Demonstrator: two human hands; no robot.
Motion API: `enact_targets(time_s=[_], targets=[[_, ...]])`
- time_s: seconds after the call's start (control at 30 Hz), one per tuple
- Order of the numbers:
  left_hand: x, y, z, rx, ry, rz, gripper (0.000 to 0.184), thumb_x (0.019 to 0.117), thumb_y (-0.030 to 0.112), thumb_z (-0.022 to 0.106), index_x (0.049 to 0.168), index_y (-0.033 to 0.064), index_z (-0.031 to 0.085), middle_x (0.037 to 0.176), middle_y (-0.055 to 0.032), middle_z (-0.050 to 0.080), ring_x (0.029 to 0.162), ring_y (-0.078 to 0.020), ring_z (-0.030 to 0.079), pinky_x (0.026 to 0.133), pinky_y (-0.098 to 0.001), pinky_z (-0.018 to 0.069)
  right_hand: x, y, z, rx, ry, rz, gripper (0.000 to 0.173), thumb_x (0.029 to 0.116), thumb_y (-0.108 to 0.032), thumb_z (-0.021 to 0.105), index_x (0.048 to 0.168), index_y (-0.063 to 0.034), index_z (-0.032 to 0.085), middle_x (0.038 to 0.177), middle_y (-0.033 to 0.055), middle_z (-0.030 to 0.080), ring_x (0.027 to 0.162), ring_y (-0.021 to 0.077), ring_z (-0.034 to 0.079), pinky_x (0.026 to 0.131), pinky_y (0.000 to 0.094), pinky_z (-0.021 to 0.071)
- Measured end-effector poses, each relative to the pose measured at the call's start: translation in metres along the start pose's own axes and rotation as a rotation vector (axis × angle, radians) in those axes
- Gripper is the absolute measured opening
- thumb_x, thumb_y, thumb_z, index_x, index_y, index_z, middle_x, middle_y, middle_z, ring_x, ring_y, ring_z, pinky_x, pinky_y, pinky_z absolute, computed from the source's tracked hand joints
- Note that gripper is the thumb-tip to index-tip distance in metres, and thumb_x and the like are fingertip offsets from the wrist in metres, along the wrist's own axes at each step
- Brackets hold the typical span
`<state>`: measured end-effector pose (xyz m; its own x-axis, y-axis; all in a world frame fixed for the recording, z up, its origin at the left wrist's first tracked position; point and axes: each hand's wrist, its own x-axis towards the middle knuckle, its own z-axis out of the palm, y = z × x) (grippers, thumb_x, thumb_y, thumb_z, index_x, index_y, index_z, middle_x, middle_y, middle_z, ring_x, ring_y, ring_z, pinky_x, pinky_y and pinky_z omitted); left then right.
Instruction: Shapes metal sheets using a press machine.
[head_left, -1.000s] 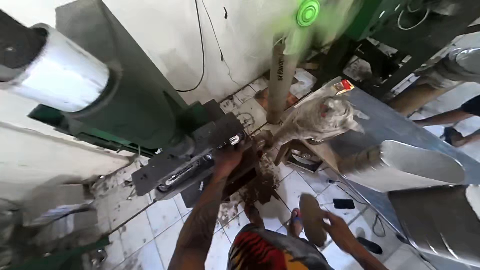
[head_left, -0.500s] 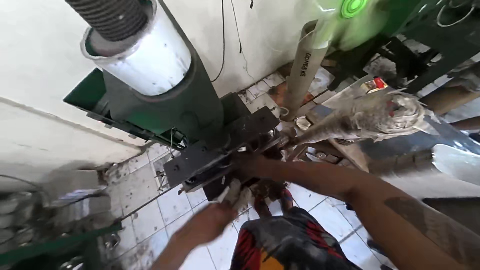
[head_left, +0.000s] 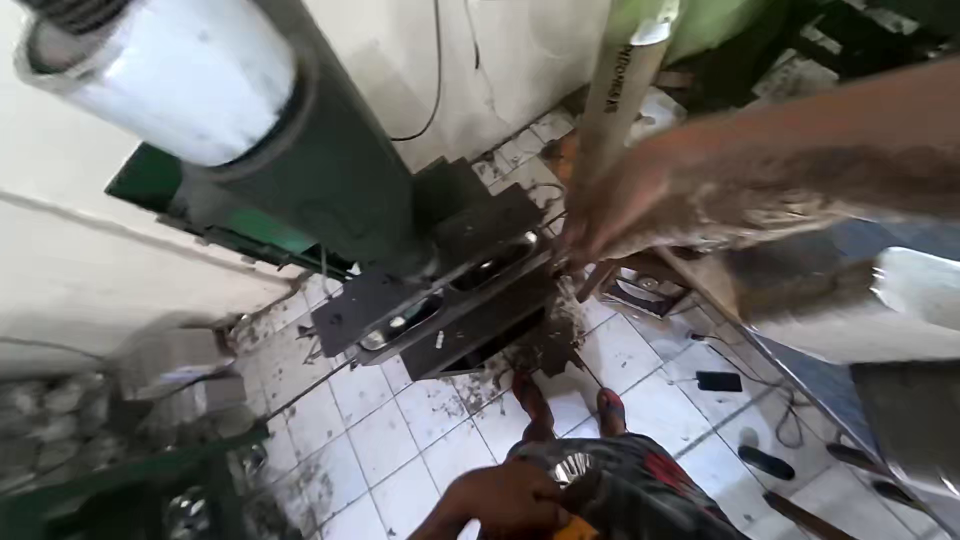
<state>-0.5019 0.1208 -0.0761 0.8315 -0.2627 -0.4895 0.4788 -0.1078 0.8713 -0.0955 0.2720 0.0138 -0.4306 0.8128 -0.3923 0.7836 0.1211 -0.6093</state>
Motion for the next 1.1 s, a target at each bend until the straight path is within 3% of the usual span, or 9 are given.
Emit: enact_targets(time_s=[0.1, 0.2, 0.3, 0.43, 0.53, 0.7, 0.83, 1.0, 1.1], targets=[[0.056, -0.003, 0.009, -0.192, -0.142, 0.12, 0.038, 0.0967, 0.037, 0.059, 0.101, -0.0007, 0.067, 0.084, -0.0029, 0.064, 0.074, -0.0081, 0.058, 0.072, -0.0322, 0.0509, -0.105, -0.02, -0.027, 0.088, 0.308, 0.334, 0.049, 0.1017, -0.033, 0.064, 0.138, -0.0015, 0.055, 0.126, 0.0245, 0.063, 0.113, 0.0386, 0.063, 0.096, 0.0612, 0.0495], [0.104, 0.033, 0.018, -0.137, -0.062, 0.124, 0.028, 0.0982, 0.022, 0.06, 0.105, -0.0033, 0.069, 0.094, -0.0083, 0.067, 0.083, -0.0107, 0.062, 0.079, -0.0339, 0.0536, -0.218, -0.07, 0.054, 0.296, 0.316, 0.646, 0.059, 0.0942, -0.026, 0.075, 0.147, -0.0147, 0.052, 0.141, 0.0137, 0.059, 0.124, 0.0324, 0.06, 0.103, 0.0536, 0.0497], [0.152, 0.074, -0.026, 0.088, 0.16, 0.035, 0.029, 0.0995, 0.016, 0.062, 0.123, -0.0011, 0.064, 0.109, -0.0117, 0.067, 0.095, -0.0148, 0.066, 0.089, -0.0356, 0.0562, -0.28, 0.027, 0.232, 0.357, 0.293, 0.374, 0.091, 0.0819, -0.041, 0.085, 0.155, -0.0087, 0.042, 0.151, 0.0229, 0.049, 0.137, 0.0433, 0.049, 0.111, 0.0651, 0.0397], [0.268, 0.164, -0.115, 0.571, 0.273, -0.115, 0.027, 0.1049, 0.019, 0.054, 0.116, -0.0028, 0.065, 0.103, -0.0172, 0.065, 0.092, -0.0248, 0.064, 0.086, -0.044, 0.0536, -0.308, 0.083, 0.42, 0.427, 0.24, 0.866, 0.097, 0.0851, -0.053, 0.077, 0.159, -0.0072, 0.034, 0.16, 0.0209, 0.04, 0.148, 0.0407, 0.037, 0.123, 0.0645, 0.0191], [0.366, 0.202, -0.169, 0.908, 0.235, -0.114, 0.027, 0.1061, 0.023, 0.054, 0.109, -0.0002, 0.068, 0.096, -0.0183, 0.066, 0.086, -0.0306, 0.066, 0.08, -0.0519, 0.055, -0.308, 0.123, 0.509, 0.443, 0.288, 1.015, 0.094, 0.0847, -0.061, 0.07, 0.157, -0.0089, 0.04, 0.158, 0.017, 0.045, 0.146, 0.0361, 0.042, 0.124, 0.0562, 0.0252], [0.468, 0.212, -0.221, 1.067, 0.102, -0.036, 0.031, 0.1027, 0.024, 0.06, 0.09, -0.0029, 0.067, 0.086, -0.019, 0.064, 0.081, -0.0327, 0.065, 0.076, -0.0534, 0.0538, -0.311, 0.142, 0.503, 0.541, 0.272, 1.039, 0.09, 0.0785, -0.065, 0.073, 0.149, -0.0141, 0.05, 0.149, 0.0144, 0.053, 0.137, 0.0364, 0.051, 0.113, 0.0565, 0.042], [0.488, 0.192, -0.222, 1.113, 0.131, -0.094, 0.039, 0.0994, 0.036, 0.067, 0.117, 0.0016, 0.069, 0.123, -0.022, 0.062, 0.109, -0.0344, 0.065, 0.095, -0.0533, 0.0541, -0.312, 0.167, 0.538, 0.559, 0.288, 1.075, 0.092, 0.0756, -0.068, 0.074, 0.147, -0.0145, 0.052, 0.145, 0.0147, 0.056, 0.133, 0.0372, 0.054, 0.107, 0.0589, 0.0467], [0.491, 0.19, -0.258, 1.136, 0.089, 0.002, 0.028, 0.1, 0.025, 0.064, 0.112, 0.0015, 0.071, 0.112, -0.0212, 0.068, 0.104, -0.0348, 0.067, 0.093, -0.0568, 0.0538, -0.315, 0.14, 0.507, 0.575, 0.343, 1.064, 0.088, 0.0804, -0.067, 0.072, 0.149, -0.0152, 0.051, 0.15, 0.0126, 0.053, 0.139, 0.0352, 0.049, 0.112, 0.0595, 0.0407], [0.484, 0.194, -0.292, 1.128, 0.087, 0.048, 0.025, 0.0975, 0.021, 0.068, 0.112, 0.0012, 0.072, 0.109, -0.0211, 0.069, 0.102, -0.0358, 0.067, 0.092, -0.0586, 0.0529, -0.319, 0.115, 0.477, 0.731, 0.462, 1.059, 0.067, 0.0921, -0.046, 0.07, 0.147, -0.0118, 0.054, 0.148, 0.0168, 0.054, 0.14, 0.0375, 0.047, 0.117, 0.0604, 0.0331]])
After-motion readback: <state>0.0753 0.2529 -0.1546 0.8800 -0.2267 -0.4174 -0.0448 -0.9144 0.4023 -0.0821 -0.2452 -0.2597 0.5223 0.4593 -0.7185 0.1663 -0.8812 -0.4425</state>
